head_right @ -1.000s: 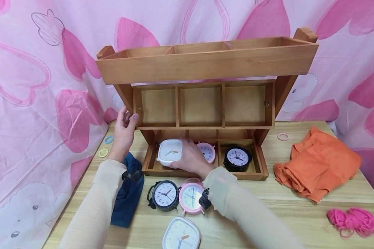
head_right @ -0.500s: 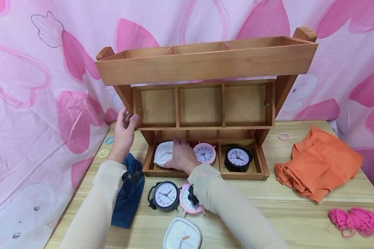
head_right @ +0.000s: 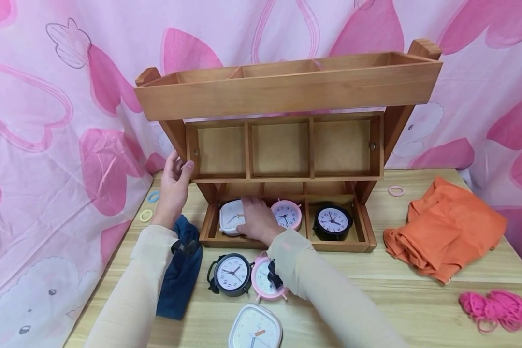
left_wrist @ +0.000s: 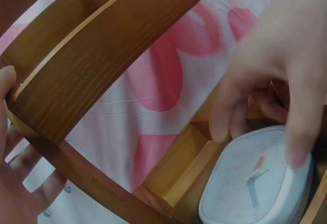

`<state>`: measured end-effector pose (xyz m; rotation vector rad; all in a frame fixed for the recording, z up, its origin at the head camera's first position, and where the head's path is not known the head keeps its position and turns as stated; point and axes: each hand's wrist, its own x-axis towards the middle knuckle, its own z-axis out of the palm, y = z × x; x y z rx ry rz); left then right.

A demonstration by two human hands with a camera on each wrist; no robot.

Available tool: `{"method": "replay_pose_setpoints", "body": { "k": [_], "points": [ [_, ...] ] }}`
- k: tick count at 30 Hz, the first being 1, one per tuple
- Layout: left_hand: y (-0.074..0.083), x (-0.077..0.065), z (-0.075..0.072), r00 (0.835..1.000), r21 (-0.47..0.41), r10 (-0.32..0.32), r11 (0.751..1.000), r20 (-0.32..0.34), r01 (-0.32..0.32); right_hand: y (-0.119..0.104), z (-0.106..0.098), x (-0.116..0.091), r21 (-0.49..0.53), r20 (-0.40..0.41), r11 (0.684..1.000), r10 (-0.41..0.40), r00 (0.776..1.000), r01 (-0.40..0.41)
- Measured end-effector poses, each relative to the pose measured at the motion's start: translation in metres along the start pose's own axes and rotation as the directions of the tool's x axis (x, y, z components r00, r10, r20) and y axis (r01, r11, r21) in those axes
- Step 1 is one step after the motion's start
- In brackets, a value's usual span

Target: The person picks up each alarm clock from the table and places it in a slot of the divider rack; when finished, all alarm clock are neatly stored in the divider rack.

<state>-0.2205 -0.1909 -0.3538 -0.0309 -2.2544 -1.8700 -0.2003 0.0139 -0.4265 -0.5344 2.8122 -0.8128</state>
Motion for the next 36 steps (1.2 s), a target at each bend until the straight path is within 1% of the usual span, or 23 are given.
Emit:
{"method": "replay_pose_setpoints", "body": {
  "k": [3, 5, 7, 10, 12, 15, 18, 23, 25, 28, 31, 35, 36],
  "points": [
    [-0.009, 0.004, 0.000, 1.000, 0.006, 0.012, 1.000, 0.000, -0.012, 0.005, -0.012, -0.011, 0.127, -0.002, 0.992, -0.011, 1.000, 0.011],
    [-0.011, 0.005, 0.001, 1.000, 0.010, 0.023, 1.000, -0.002, -0.023, 0.009, -0.022, -0.021, 0.215, -0.006, 0.976, -0.020, 1.000, 0.021],
    [-0.011, 0.005, 0.001, 1.000, 0.015, 0.031, 0.999, -0.003, -0.030, 0.014, -0.032, -0.033, 0.286, -0.025, 0.956, -0.053, 0.998, 0.058],
    [-0.011, 0.005, 0.000, 1.000, 0.017, 0.030, 0.999, -0.007, -0.030, 0.021, -0.044, -0.053, 0.329, -0.057, 0.937, -0.101, 0.993, 0.114],
    [-0.011, 0.004, 0.000, 1.000, 0.018, 0.027, 0.999, -0.003, -0.027, 0.025, -0.051, -0.066, 0.335, -0.080, 0.930, -0.130, 0.988, 0.150],
    [-0.010, 0.003, 0.000, 1.000, 0.022, 0.017, 1.000, -0.006, -0.017, 0.029, -0.059, -0.087, 0.346, -0.085, 0.924, -0.143, 0.986, 0.164],
    [-0.011, 0.003, -0.001, 1.000, 0.025, 0.008, 1.000, -0.011, -0.008, 0.032, -0.065, -0.106, 0.365, -0.058, 0.920, -0.129, 0.990, 0.142],
    [-0.013, 0.006, 0.001, 0.998, -0.043, 0.057, 0.997, -0.012, -0.058, 0.038, -0.066, -0.132, 0.338, -0.043, 0.931, -0.131, 0.990, 0.138],
    [-0.013, 0.007, 0.002, 0.997, -0.067, 0.077, 0.995, -0.014, -0.077, 0.042, -0.063, -0.141, 0.309, -0.050, 0.936, -0.161, 0.986, 0.168],
    [-0.012, 0.006, 0.001, 0.998, -0.061, 0.066, 0.996, -0.010, -0.066, 0.048, -0.055, -0.154, 0.252, -0.035, 0.952, -0.172, 0.985, 0.175],
    [0.000, 0.000, 0.002, 0.999, -0.042, 0.041, 0.998, 0.003, -0.041, 0.055, -0.045, -0.162, 0.202, -0.011, 0.963, -0.179, 0.984, 0.177],
    [0.014, -0.009, 0.002, 1.000, -0.030, 0.024, 0.999, 0.011, -0.023, 0.063, -0.028, -0.167, 0.184, 0.002, 0.968, -0.175, 0.985, 0.172],
    [0.014, -0.009, 0.002, 1.000, -0.028, 0.021, 0.999, 0.010, -0.021, 0.065, -0.023, -0.167, 0.179, 0.000, 0.968, -0.180, 0.984, 0.177]
  ]
}}
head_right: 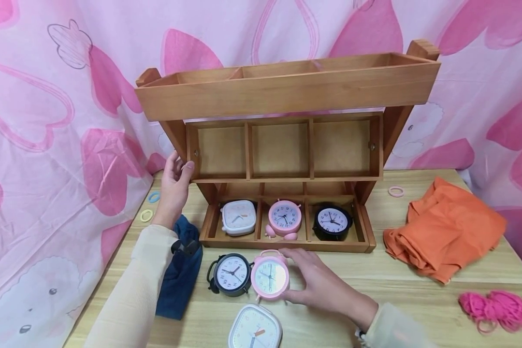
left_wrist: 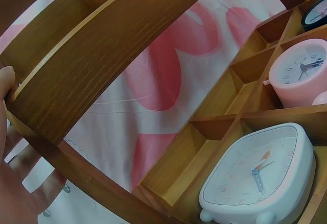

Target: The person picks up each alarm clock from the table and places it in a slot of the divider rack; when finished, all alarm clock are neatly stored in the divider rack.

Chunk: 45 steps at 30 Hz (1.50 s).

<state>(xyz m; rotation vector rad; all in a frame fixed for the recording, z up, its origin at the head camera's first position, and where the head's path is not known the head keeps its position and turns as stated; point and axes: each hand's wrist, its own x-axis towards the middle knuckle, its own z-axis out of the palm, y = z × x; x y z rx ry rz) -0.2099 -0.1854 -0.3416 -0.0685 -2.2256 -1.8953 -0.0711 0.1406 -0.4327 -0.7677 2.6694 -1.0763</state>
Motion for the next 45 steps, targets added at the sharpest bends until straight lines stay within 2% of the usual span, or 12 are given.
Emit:
{"method": "replay_pose_setpoints", "body": {
  "k": [6, 13, 17, 24, 29, 37, 42, 45],
  "points": [
    [-0.001, 0.001, 0.000, 1.000, -0.002, -0.005, 1.000, -0.006, 0.005, 0.009, 0.019, 0.000, -0.008, 0.013, 1.000, 0.014, 1.000, -0.014],
    [-0.025, 0.013, -0.003, 1.000, -0.024, 0.022, 0.999, -0.016, -0.022, 0.012, 0.033, 0.004, -0.047, -0.015, 0.999, 0.019, 1.000, -0.020],
    [-0.027, 0.013, -0.003, 0.999, -0.009, 0.034, 0.999, -0.016, -0.034, 0.013, 0.037, 0.007, -0.057, -0.014, 0.998, 0.037, 0.999, -0.038],
    [-0.025, 0.014, -0.002, 0.999, -0.018, 0.032, 0.999, -0.016, -0.032, 0.013, 0.038, 0.008, -0.011, 0.044, 0.994, 0.108, 0.993, -0.108],
    [-0.021, 0.012, -0.002, 1.000, -0.018, 0.006, 1.000, -0.012, -0.006, 0.014, 0.041, 0.008, -0.017, 0.006, 0.996, 0.084, 0.996, -0.084],
    [0.002, 0.001, 0.001, 1.000, 0.014, -0.007, 1.000, -0.004, 0.007, 0.016, 0.042, 0.007, -0.018, -0.044, 0.993, 0.114, 0.993, -0.114],
    [0.003, 0.000, 0.001, 1.000, 0.009, -0.008, 1.000, -0.004, 0.008, 0.011, 0.032, 0.002, 0.010, -0.079, 0.991, 0.137, 0.987, -0.137],
    [0.002, 0.000, 0.001, 1.000, 0.007, -0.008, 1.000, -0.004, 0.008, 0.004, 0.019, -0.002, 0.006, -0.127, 0.994, 0.108, 0.986, -0.108]
  ]
}}
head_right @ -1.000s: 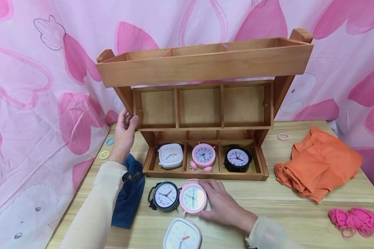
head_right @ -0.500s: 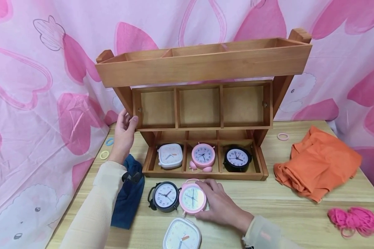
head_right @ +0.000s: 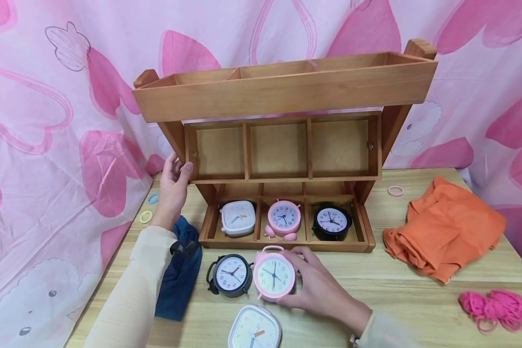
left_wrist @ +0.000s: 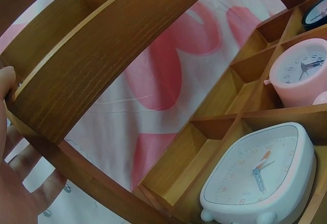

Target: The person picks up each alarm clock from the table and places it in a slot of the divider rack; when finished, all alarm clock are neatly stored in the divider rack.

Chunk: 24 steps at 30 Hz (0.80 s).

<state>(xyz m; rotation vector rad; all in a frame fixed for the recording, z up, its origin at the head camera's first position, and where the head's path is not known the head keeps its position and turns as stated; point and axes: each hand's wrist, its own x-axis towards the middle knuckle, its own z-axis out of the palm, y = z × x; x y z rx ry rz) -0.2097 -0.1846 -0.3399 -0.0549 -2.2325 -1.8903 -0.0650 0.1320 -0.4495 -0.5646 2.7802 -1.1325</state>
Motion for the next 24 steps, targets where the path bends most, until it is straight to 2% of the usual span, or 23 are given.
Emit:
{"method": "replay_pose_setpoints", "body": {
  "k": [5, 11, 17, 24],
  "points": [
    [0.001, 0.000, 0.000, 1.000, 0.002, -0.003, 1.000, 0.000, 0.003, -0.014, -0.032, 0.002, -0.024, -0.095, 0.997, -0.072, 0.993, 0.070],
    [-0.001, 0.000, 0.000, 1.000, -0.006, 0.005, 1.000, 0.001, -0.005, -0.029, -0.084, 0.013, -0.051, -0.242, 0.997, -0.073, 0.968, 0.062],
    [-0.001, 0.000, 0.000, 1.000, 0.005, -0.014, 1.000, 0.002, 0.014, -0.034, -0.129, 0.023, -0.029, -0.420, 0.999, -0.050, 0.906, 0.042],
    [0.000, -0.001, -0.001, 1.000, 0.006, -0.003, 1.000, 0.012, 0.003, -0.023, -0.167, 0.036, -0.038, -0.589, 0.998, 0.015, 0.808, -0.046]
  ]
}}
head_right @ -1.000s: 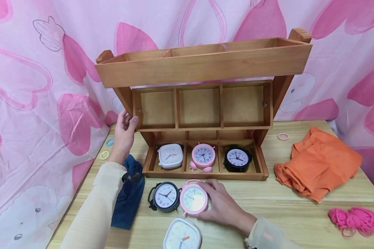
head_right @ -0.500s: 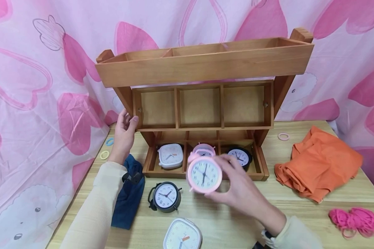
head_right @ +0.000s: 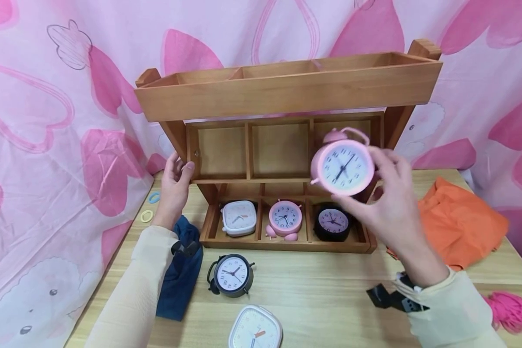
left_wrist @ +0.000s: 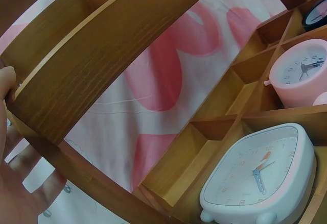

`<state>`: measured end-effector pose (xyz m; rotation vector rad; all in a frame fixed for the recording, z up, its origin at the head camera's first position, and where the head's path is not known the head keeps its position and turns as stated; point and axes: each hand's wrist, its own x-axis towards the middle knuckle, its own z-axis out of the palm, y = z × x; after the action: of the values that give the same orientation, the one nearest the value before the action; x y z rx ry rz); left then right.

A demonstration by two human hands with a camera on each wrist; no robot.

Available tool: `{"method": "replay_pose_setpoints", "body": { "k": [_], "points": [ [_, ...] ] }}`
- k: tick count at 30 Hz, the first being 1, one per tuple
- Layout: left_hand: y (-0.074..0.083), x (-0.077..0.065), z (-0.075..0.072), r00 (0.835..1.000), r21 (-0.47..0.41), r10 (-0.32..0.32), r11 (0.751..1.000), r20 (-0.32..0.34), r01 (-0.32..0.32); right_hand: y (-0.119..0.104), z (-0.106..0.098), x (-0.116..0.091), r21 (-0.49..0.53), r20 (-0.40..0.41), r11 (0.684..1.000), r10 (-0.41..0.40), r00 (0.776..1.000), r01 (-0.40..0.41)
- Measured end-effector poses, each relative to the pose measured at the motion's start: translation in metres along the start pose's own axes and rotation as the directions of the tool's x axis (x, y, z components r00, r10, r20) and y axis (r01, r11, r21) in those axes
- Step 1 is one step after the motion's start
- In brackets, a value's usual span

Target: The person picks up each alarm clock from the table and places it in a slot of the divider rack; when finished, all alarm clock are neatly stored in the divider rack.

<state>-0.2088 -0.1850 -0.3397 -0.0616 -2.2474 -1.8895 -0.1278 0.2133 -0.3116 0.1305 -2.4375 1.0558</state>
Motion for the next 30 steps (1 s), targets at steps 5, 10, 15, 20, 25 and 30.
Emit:
{"method": "replay_pose_setpoints", "body": {
  "k": [5, 10, 15, 20, 25, 30],
  "points": [
    [0.001, -0.001, 0.000, 1.000, 0.011, -0.005, 1.000, 0.001, 0.005, 0.013, 0.003, 0.017, -0.025, -0.084, 0.999, 0.040, 0.996, -0.042],
    [0.002, -0.001, -0.001, 1.000, 0.015, -0.012, 1.000, 0.001, 0.012, 0.022, 0.017, 0.026, -0.048, -0.146, 0.999, -0.013, 0.989, 0.006],
    [0.003, -0.001, 0.000, 1.000, 0.020, -0.024, 1.000, -0.001, 0.024, 0.027, 0.029, 0.030, -0.068, -0.198, 0.993, -0.103, 0.975, 0.092],
    [0.003, -0.001, 0.000, 1.000, 0.012, -0.011, 1.000, 0.001, 0.011, 0.030, 0.032, 0.029, -0.089, -0.209, 0.989, -0.137, 0.968, 0.120],
    [0.003, -0.001, 0.000, 1.000, 0.010, 0.009, 1.000, 0.004, -0.009, 0.031, 0.033, 0.027, -0.108, -0.175, 0.988, -0.132, 0.976, 0.114],
    [0.001, -0.001, 0.000, 1.000, 0.003, 0.007, 1.000, 0.000, -0.007, 0.030, 0.034, 0.027, -0.114, -0.135, 0.988, -0.123, 0.983, 0.108]
  ]
}}
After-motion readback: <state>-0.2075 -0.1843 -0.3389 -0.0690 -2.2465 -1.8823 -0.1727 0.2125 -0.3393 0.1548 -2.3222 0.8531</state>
